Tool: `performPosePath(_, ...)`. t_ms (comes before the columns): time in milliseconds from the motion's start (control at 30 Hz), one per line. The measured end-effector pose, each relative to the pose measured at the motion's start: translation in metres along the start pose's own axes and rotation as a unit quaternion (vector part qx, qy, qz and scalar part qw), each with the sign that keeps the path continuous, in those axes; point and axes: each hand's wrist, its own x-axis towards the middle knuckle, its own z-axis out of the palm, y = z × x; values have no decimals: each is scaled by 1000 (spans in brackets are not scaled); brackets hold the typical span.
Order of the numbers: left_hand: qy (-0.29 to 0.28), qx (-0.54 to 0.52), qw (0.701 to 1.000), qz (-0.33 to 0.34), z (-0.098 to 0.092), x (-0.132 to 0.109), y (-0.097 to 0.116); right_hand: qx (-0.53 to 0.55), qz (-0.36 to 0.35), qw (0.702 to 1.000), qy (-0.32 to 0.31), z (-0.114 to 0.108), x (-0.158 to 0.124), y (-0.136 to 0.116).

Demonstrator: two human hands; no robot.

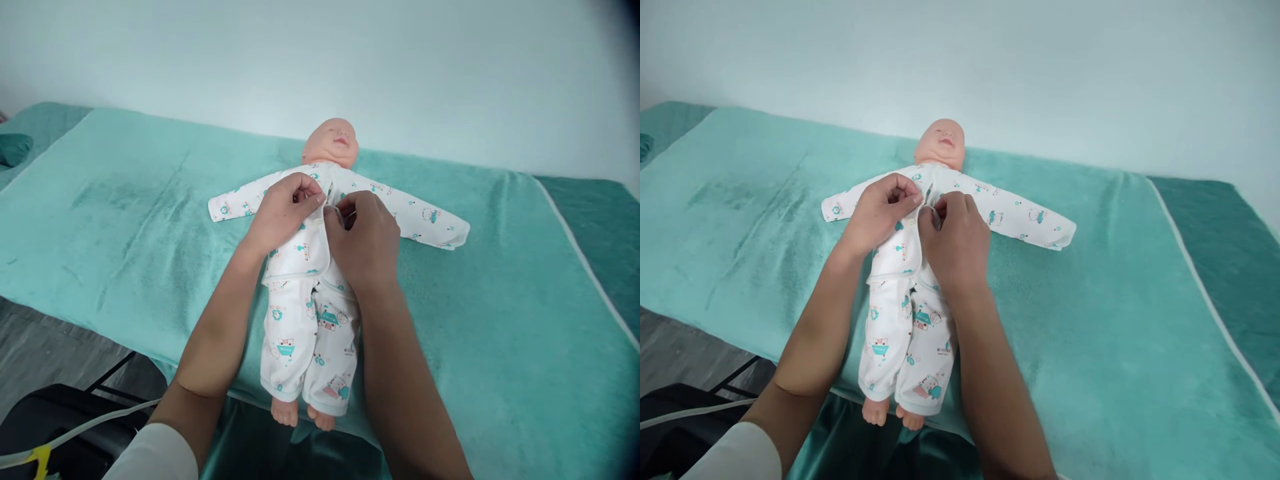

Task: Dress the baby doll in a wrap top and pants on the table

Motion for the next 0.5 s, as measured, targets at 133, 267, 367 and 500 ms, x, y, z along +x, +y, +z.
performPosePath(133,8,-25,1000,2,1,0,0,126,51,990,-38,-9,6,5)
performPosePath(267,28,-38,999,-4,8,-1,5,274,115,953,-59,-13,11,13)
performPosePath(367,34,-43,998,-7,14,-2,9,342,137,927,-63,-13,13,14)
performPosePath(500,30,-49,998,-5,17,-4,11,372,156,911,-88,-14,12,12)
